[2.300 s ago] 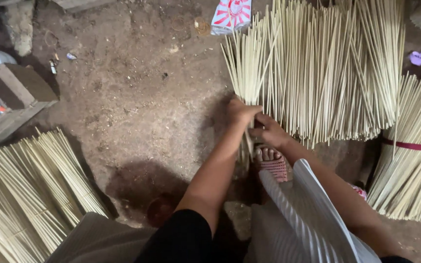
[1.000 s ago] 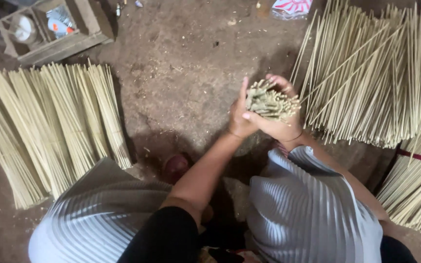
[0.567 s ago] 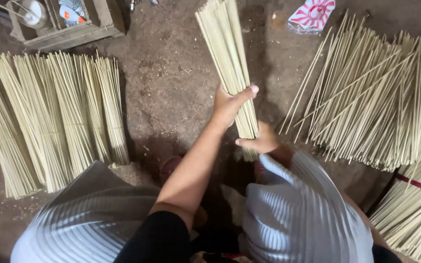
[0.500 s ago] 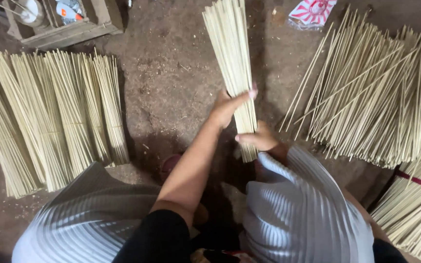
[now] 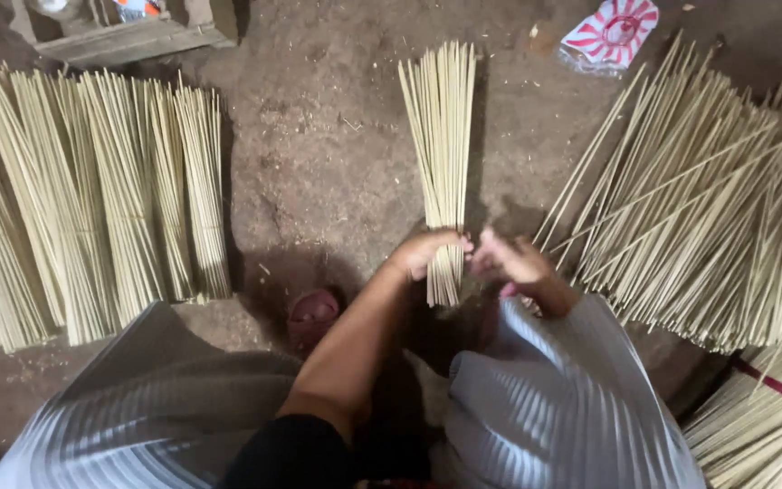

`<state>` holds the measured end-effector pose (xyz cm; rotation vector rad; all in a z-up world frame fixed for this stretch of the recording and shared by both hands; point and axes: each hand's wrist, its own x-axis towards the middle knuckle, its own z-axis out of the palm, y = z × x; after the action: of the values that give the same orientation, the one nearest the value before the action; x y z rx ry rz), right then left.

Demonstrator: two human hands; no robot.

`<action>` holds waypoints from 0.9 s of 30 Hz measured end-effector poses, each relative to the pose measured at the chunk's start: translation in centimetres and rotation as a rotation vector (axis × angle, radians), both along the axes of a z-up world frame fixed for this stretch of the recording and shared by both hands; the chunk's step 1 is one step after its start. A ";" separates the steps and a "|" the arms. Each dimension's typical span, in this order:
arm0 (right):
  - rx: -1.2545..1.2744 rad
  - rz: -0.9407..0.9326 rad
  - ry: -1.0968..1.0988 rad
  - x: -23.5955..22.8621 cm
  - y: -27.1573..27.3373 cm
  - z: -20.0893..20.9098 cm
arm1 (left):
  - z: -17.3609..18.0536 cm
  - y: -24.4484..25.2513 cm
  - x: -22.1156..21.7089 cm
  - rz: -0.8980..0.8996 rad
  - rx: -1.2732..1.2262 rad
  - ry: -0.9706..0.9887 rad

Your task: The person sits on the floor and gathers thin wooden sticks into neat bundles. They align the sticks by hand, separate them into smaller groups, and secure each bundle with a rubber band.

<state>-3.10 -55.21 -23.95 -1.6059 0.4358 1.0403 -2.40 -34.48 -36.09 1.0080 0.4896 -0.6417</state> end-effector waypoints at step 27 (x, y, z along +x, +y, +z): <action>0.029 -0.468 -0.192 0.7 2.1 -9.8 | -1.6 -2.0 0.0 0.049 0.034 0.078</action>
<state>-2.38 -53.07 -33.80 -1.4657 0.6246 0.5321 -2.41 -36.49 -37.70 1.0023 0.5938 -0.6321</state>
